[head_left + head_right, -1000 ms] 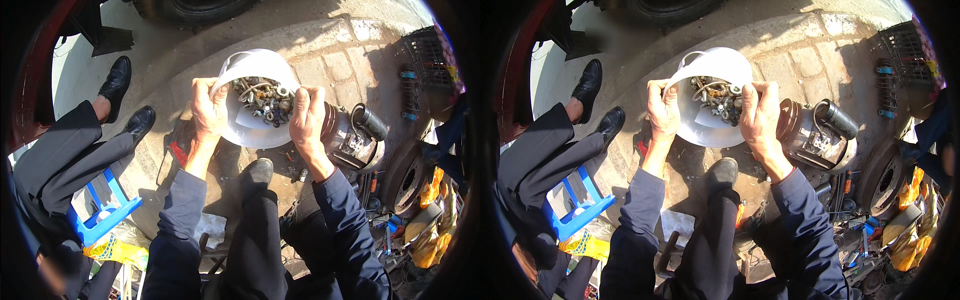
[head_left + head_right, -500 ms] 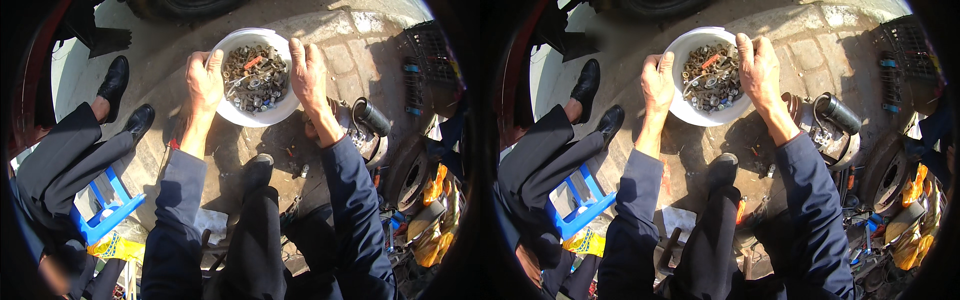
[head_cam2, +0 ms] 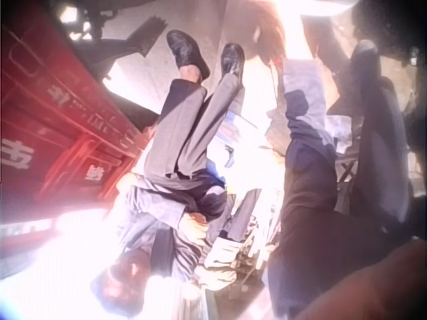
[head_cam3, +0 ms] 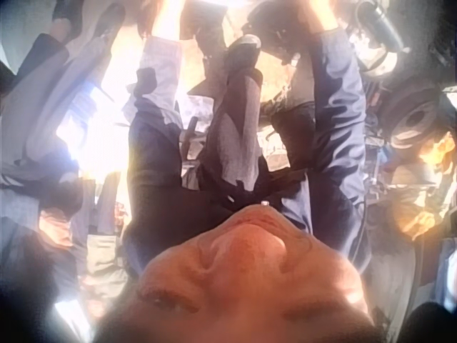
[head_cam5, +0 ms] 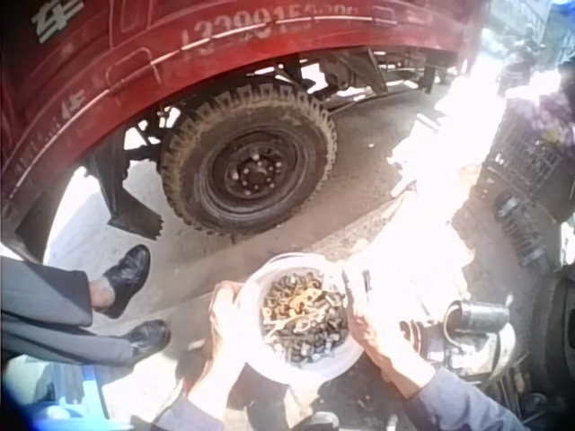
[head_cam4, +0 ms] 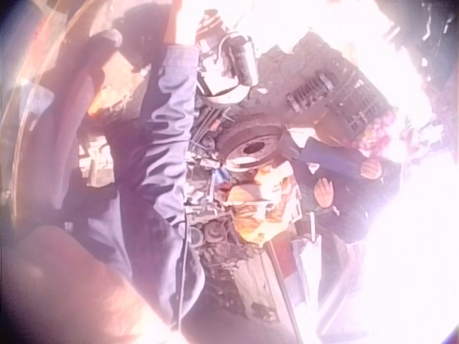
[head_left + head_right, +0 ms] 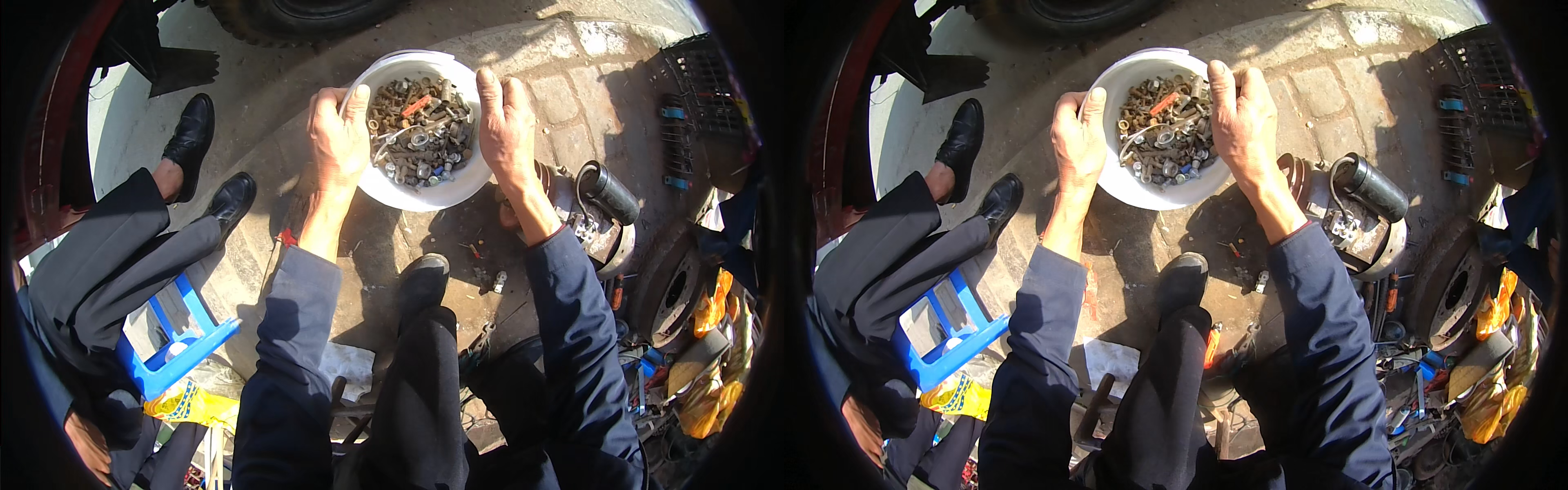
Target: The person sharpens a screwdriver on a bench grinder, then handles small metal parts in a white bucket, and finally picks up and places a metal box among scrap items.
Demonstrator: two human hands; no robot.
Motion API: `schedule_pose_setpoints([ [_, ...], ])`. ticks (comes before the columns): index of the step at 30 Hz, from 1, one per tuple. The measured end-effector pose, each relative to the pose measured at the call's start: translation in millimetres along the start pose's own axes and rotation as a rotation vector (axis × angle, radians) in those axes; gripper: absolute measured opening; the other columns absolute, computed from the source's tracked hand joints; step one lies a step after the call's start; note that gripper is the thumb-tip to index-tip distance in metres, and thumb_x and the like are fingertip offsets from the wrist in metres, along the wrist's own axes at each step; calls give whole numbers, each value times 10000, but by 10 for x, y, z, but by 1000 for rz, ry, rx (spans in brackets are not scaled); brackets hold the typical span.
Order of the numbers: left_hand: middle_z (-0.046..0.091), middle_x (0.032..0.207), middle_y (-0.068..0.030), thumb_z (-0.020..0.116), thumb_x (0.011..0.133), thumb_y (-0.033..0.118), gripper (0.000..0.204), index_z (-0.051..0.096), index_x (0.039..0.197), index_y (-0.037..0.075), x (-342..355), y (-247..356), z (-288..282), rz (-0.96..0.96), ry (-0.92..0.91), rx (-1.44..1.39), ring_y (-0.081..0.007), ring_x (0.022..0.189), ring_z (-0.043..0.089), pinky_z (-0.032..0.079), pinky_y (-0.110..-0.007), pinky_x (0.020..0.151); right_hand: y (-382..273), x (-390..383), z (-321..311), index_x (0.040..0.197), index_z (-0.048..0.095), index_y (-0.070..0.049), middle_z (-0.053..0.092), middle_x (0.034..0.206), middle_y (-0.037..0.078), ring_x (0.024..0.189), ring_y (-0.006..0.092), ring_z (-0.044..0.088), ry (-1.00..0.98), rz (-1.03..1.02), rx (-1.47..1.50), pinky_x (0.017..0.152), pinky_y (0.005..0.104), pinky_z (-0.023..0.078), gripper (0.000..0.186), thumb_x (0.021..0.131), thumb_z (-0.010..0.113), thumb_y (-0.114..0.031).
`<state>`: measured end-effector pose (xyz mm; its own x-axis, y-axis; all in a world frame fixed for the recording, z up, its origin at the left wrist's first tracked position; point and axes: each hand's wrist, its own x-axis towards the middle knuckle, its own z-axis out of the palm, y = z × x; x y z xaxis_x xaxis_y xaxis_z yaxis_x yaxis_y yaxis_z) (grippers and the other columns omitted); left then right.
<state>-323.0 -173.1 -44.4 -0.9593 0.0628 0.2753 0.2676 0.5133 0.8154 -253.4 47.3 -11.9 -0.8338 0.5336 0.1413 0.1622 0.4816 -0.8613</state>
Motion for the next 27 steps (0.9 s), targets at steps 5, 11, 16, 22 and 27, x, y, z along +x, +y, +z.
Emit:
schedule_pose_setpoints([
  [5,652,943,-90,638,1076,425,406,628,1042,20,-307,10,-242,217,56,-18,-206,906,628,517,-348,836,-363,-385,-61,1029,582,13,638,874,185,774,310,651,4,-157,75,723,410,539,313,1054,688,-280],
  [11,684,903,-122,669,1061,410,405,644,994,11,-111,-70,-113,14,19,31,-226,852,639,534,-388,804,-133,-115,54,912,605,23,633,818,194,737,346,633,14,-26,3,695,440,520,443,1059,669,-390],
  [16,658,926,-147,721,1027,350,367,637,981,-4,-72,49,-18,67,-23,-3,-289,869,636,520,-426,819,163,-190,-25,899,588,6,635,791,183,726,332,627,64,-12,4,690,430,517,418,1070,659,-369],
  [22,665,940,-136,715,1035,353,372,643,998,-10,-64,115,-15,72,-27,-4,-257,878,636,523,-398,822,161,-168,-39,931,602,7,653,802,188,731,328,634,79,-25,25,687,425,517,402,1080,645,-364],
  [27,673,953,-113,703,1046,363,374,650,1013,-6,-80,149,-33,103,-28,22,-224,877,637,527,-371,823,159,-190,-73,951,615,12,655,801,187,724,328,636,74,-37,28,688,418,521,401,1082,641,-366],
])
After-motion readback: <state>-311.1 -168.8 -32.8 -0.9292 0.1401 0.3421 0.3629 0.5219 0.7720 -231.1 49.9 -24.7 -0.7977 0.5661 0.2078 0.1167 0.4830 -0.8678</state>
